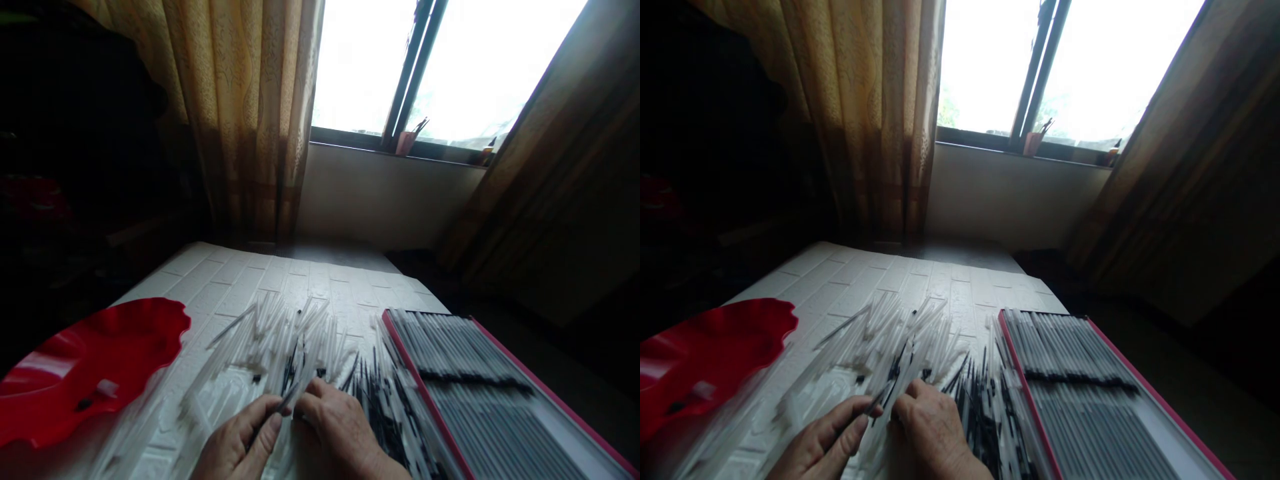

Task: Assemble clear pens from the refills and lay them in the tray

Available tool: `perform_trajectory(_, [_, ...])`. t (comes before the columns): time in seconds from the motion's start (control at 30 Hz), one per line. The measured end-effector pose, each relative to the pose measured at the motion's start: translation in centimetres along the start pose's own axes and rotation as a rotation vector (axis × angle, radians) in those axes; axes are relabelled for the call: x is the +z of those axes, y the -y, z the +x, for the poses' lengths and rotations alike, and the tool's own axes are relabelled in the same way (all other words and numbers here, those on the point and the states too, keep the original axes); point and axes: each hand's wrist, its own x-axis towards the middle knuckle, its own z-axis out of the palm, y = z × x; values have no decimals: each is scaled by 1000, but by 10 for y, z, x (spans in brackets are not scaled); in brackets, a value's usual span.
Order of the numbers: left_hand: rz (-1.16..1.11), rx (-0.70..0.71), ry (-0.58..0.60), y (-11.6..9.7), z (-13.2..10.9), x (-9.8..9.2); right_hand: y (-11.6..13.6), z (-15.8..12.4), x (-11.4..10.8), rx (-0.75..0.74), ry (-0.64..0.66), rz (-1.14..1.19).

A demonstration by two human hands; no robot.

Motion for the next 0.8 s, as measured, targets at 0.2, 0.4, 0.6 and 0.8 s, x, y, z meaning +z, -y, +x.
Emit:
perform_trajectory(0.2, [27,-7,-93,10,5,-12,-13,-10,-8,-27,51,40])
perform_trajectory(0.4, [76,20,-81,11,3,-10,-42,-23,-30,75,-180,178])
perform_trajectory(0.6, [146,90,-91,10,2,-8,-37,-16,-17,84,-174,84])
perform_trajectory(0.8, [211,133,-93,10,2,-8,-22,-8,-12,93,-114,-61])
